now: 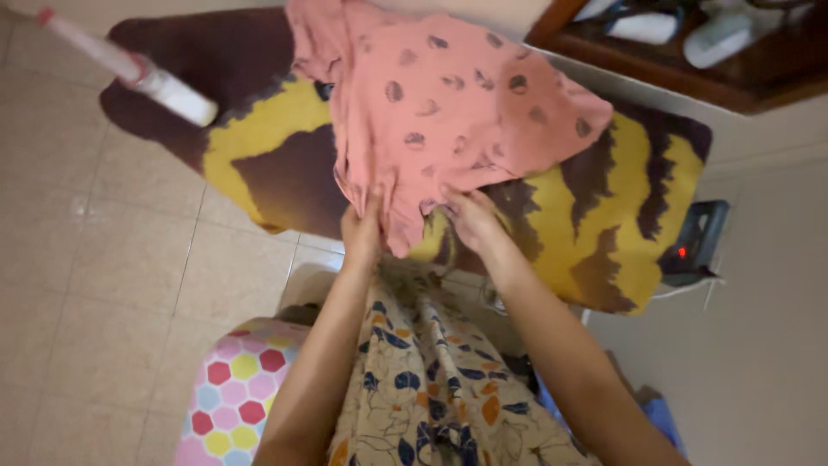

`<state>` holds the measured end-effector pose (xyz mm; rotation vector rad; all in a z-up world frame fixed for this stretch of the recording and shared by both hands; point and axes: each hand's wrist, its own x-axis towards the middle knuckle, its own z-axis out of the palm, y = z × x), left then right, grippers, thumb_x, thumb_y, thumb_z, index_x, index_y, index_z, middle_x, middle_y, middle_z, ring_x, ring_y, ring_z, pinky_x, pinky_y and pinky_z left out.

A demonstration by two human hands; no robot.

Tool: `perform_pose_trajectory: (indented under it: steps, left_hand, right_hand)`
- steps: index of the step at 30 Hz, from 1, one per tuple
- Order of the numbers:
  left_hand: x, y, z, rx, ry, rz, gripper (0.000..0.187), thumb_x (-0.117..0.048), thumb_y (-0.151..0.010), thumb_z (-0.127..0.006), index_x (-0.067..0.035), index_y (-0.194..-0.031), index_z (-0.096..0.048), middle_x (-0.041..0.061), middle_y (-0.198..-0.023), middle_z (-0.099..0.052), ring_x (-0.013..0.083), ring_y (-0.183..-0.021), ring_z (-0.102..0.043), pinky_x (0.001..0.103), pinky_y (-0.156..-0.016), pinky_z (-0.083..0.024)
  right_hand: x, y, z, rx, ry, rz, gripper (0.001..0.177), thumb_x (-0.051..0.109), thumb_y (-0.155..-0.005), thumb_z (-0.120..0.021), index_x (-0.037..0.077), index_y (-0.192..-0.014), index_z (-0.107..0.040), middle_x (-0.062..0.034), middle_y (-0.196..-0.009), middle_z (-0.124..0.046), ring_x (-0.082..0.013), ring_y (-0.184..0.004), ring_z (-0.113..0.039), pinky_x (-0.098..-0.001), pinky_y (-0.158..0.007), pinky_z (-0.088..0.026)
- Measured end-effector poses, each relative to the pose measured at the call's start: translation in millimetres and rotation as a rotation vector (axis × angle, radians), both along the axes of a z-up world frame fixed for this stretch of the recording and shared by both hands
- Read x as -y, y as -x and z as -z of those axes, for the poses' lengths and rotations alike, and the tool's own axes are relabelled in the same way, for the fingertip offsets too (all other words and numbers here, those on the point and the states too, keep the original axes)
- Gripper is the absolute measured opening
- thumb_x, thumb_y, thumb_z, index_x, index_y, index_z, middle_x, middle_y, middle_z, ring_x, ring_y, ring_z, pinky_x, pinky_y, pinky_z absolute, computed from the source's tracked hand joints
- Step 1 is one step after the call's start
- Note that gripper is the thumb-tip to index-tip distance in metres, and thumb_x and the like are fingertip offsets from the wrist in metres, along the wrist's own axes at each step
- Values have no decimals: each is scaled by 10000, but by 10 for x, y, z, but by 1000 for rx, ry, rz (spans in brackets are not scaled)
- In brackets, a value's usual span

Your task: The person irons a striped yellow and white shirt on an ironing board, smoothing the fabric and using a spray bottle. They then fold the shirt and place it on a nearby bed. Finally, they pick up a pink patterned shirt and begin to unfold it on the ironing board.

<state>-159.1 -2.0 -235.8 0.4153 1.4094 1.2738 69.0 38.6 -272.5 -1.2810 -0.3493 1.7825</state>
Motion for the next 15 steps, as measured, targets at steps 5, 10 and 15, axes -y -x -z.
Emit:
perform_pose_trajectory:
  steps: [5, 10, 15]
  left_hand:
    - [252, 224, -297, -603, -383, -386, 238, -217, -1071, -743, 1, -1097, -652, 96, -991, -681, 121, -854, -591, 293, -759, -511]
    - [431, 654, 86, 106, -90, -455, 291, -181, -858, -746, -95, -971, -492, 124, -775, -614, 185, -559, -542, 350, -431, -405]
    - [185, 1100, 235, -198, 133, -208, 416, -356, -950, -781, 23, -1048, -642, 59, -822, -670, 104, -660, -605, 260, -542, -496]
  right_hand:
    - [108, 344, 10, -258, -70, -24, 130, 93, -1016, -631, 18, -1114, -592, -114, -972, -672, -299, -1004, -699, -505, -1014, -534]
    - [334, 611, -542, 216, 260, -341, 258, 271, -1004, -500, 72, -1119, -617, -144, -929, -682, -286, -875, -703, -460, -803, -622]
    - [-188, 496, -1102, 739, -155, -1443, 300, 355, -1007, -606, 81, -954, -714, -170, -794, -726, -246, -687, -697, -374, -652, -567]
